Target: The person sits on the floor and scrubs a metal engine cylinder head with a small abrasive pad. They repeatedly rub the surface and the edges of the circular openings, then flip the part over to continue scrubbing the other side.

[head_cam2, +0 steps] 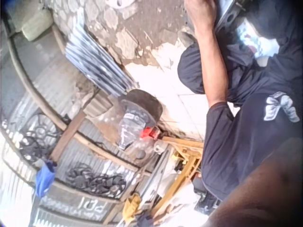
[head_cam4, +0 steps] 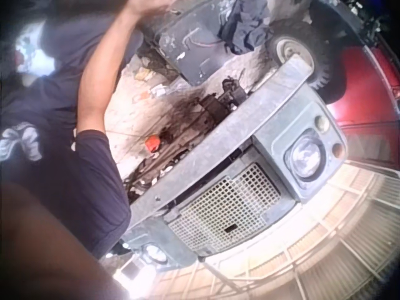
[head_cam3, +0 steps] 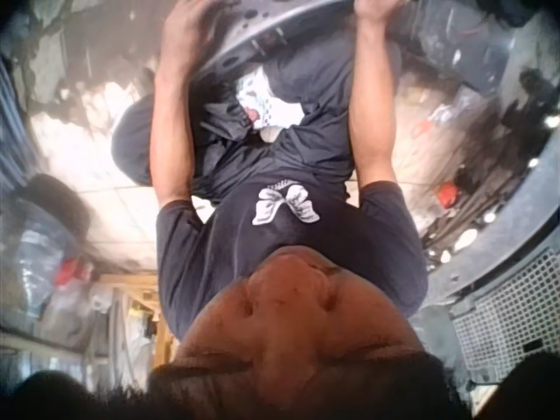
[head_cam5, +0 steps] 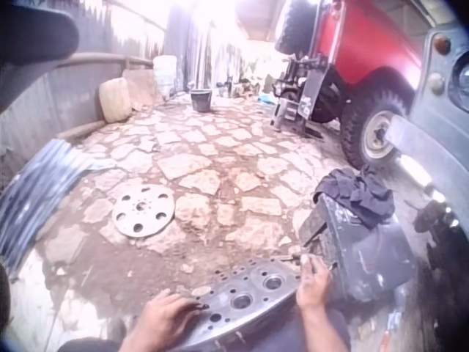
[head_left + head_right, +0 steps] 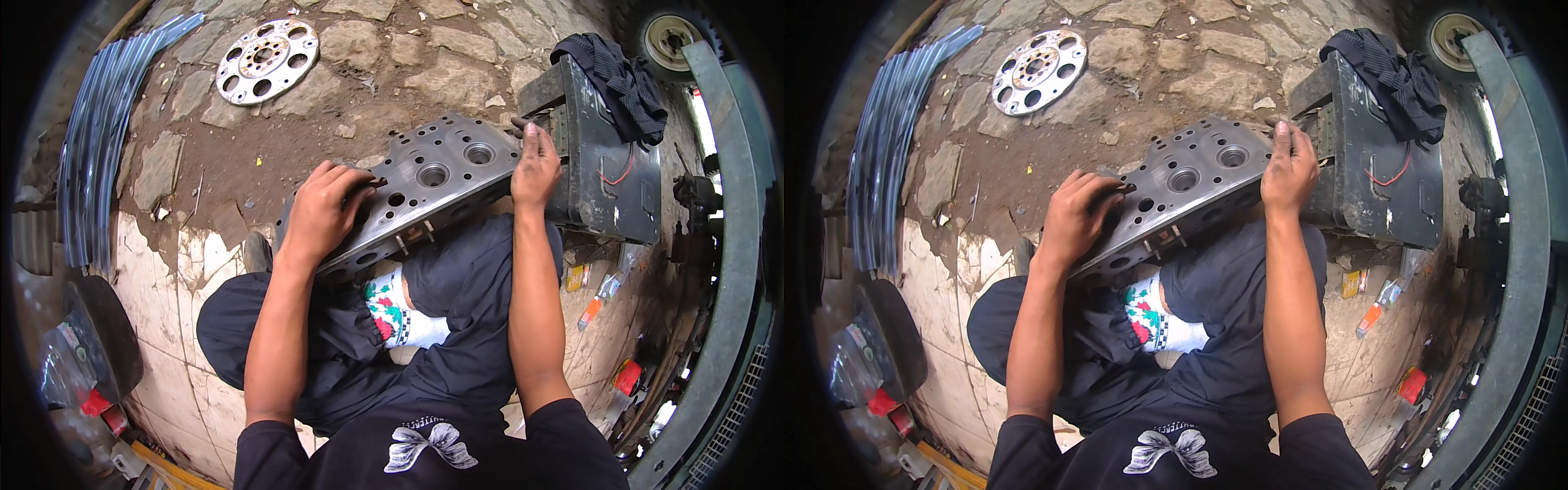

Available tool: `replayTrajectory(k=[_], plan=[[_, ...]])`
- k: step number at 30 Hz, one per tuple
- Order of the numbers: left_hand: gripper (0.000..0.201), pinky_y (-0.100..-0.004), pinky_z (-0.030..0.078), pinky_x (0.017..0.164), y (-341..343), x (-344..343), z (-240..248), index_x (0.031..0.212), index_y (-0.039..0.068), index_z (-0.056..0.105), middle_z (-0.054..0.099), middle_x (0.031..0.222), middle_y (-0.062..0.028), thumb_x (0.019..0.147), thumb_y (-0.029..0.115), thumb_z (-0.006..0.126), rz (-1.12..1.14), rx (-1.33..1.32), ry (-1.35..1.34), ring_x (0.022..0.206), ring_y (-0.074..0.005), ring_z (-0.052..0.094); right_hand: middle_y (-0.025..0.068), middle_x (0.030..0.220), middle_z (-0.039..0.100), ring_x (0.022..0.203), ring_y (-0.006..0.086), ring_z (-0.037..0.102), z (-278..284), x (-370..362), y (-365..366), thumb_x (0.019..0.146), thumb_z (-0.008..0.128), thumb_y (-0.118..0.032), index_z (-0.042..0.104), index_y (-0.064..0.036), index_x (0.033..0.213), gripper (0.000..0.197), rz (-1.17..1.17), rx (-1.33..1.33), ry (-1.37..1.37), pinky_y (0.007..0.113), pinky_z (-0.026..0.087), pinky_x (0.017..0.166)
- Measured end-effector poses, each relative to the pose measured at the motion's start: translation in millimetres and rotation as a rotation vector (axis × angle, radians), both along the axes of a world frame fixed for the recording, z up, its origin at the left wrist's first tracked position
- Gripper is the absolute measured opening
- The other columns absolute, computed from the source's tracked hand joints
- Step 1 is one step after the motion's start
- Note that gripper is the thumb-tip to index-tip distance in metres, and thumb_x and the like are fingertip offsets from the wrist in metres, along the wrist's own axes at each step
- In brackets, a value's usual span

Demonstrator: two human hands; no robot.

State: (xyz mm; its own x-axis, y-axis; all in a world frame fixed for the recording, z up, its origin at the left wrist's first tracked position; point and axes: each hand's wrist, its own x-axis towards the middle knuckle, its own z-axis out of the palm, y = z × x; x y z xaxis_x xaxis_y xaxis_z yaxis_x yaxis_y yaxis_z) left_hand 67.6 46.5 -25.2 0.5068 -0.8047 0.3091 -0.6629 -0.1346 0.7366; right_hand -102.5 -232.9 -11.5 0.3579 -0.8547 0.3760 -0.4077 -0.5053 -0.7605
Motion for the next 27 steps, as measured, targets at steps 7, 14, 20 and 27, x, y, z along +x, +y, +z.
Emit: replayTrajectory(k=[7,14,20,27], plan=[[0.024,-0.0435,0.058,0.080,-31,3,-5,0.108,0.005,0.077,0.067,0.097,-0.0101,0.084,0.005,0.073,-0.161,0.040,-0.205,0.092,-0.0308,0.068,0.0160,0.104,0.077,0.097,0.0356,0.074,-3,4,-1,0.109,0.061,-0.032,0.077,-0.0016,0.109,0.034,-0.025,-0.020,0.068,0.043,0.055,0.086],[0.031,-0.0459,0.059,0.086,-23,24,-8,0.108,0.000,0.077,0.068,0.101,-0.0143,0.079,-0.001,0.067,-0.380,0.085,-0.178,0.096,-0.0353,0.068,0.0129,0.097,0.077,0.092,0.0309,0.074,10,6,11,0.110,0.059,-0.032,0.079,-0.0046,0.109,0.034,-0.092,0.007,0.121,0.040,0.055,0.085],[0.042,-0.0457,0.057,0.084,-47,27,-13,0.114,-0.001,0.078,0.070,0.104,-0.0177,0.075,-0.008,0.066,-0.397,-0.006,-0.100,0.095,-0.0370,0.068,0.0113,0.092,0.076,0.087,0.0308,0.072,7,16,22,0.110,0.058,-0.030,0.080,-0.0073,0.107,0.032,-0.096,-0.045,0.102,0.040,0.054,0.081],[0.042,-0.0451,0.058,0.087,-8,36,-15,0.116,-0.004,0.077,0.071,0.108,-0.0189,0.075,-0.008,0.066,-0.436,0.124,-0.064,0.100,-0.0382,0.069,0.0160,0.114,0.076,0.111,0.0369,0.070,0,17,7,0.110,0.058,-0.038,0.076,-0.0062,0.124,0.039,-0.082,-0.215,0.132,0.045,0.051,0.100]])
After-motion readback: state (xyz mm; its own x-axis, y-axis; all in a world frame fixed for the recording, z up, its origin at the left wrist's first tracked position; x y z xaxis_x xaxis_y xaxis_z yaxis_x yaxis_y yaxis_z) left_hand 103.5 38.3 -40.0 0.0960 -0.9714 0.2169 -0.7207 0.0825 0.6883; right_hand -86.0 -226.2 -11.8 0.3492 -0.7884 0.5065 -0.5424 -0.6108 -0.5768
